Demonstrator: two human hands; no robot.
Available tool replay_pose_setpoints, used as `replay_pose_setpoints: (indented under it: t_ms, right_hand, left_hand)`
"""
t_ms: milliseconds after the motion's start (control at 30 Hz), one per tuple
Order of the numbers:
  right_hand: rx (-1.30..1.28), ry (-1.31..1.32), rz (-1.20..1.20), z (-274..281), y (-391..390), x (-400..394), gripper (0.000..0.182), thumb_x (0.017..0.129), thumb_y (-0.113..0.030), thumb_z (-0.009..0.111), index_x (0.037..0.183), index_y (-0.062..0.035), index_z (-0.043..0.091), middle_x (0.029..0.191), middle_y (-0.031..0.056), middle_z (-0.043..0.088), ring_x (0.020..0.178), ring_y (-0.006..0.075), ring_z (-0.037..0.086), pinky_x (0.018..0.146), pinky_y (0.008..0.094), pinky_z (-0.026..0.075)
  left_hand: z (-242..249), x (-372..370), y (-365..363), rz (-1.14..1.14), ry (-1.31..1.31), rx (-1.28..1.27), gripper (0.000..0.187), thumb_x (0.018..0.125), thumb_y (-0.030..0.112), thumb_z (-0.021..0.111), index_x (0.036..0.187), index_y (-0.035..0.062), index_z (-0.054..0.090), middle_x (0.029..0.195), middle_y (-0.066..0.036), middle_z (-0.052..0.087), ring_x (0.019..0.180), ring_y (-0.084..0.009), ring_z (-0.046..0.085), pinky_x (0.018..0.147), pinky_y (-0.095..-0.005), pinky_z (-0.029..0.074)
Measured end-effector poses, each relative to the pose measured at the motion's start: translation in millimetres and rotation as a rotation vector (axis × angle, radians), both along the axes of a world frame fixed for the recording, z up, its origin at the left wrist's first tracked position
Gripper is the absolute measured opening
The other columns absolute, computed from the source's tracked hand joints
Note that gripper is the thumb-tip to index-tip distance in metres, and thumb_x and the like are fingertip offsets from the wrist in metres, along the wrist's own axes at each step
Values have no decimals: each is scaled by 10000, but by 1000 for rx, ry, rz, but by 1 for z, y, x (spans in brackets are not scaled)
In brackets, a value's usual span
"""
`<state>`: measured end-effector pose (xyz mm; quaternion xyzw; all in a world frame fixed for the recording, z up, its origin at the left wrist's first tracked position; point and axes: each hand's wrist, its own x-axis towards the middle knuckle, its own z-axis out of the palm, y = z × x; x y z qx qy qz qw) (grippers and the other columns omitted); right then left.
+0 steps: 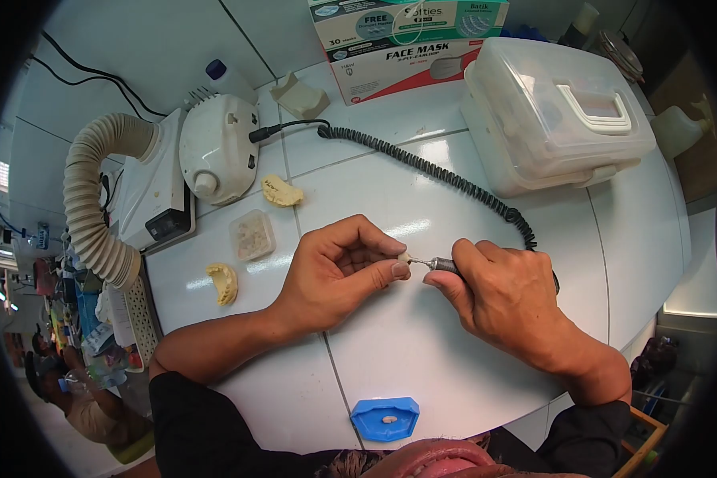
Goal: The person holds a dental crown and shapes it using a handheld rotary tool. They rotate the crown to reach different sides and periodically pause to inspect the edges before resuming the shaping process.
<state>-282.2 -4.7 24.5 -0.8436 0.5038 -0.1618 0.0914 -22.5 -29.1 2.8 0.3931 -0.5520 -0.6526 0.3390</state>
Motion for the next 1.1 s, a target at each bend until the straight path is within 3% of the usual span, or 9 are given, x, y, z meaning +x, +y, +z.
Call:
replay_pose_setpoints:
  t_ms: [433,533,833,1100]
  right_hand:
    - [8,8,-30,-1,0,1,485,1053,-476,751,805,-83,614,600,89,612,431,292,602,401,426,449]
    - [15,3,-32,0,-1,0,486,1056,-475,748,806,-81,614,599,91,611,436,299,606,405,428,451]
    - [15,-21,-8,-2,0,-1,487,1059,-477,745,810,-76,627,599,85,604,445,288,609,407,424,448]
    - [30,-11,3,-3,-1,-2,491,1062,-485,737,806,-78,638,599,88,607,459,269,629,410,414,452]
  left_hand:
    - [-1,0,0,28,-4,31,152,1036,-12,772,1163,-25,689,1108,-132,775,1011,-192,800,824,-296,647]
    - [2,0,1,6,-21,26,145,1055,9,762,1176,-47,704,1089,-118,793,1014,-145,780,893,-274,643]
    - [-2,2,-2,1,12,40,142,1059,19,763,1165,-42,690,1070,-120,786,1006,-148,784,832,-276,654]
    - [-3,2,-2,19,-8,56,159,1022,-30,785,1139,-18,678,1097,-147,761,975,-200,793,787,-304,649]
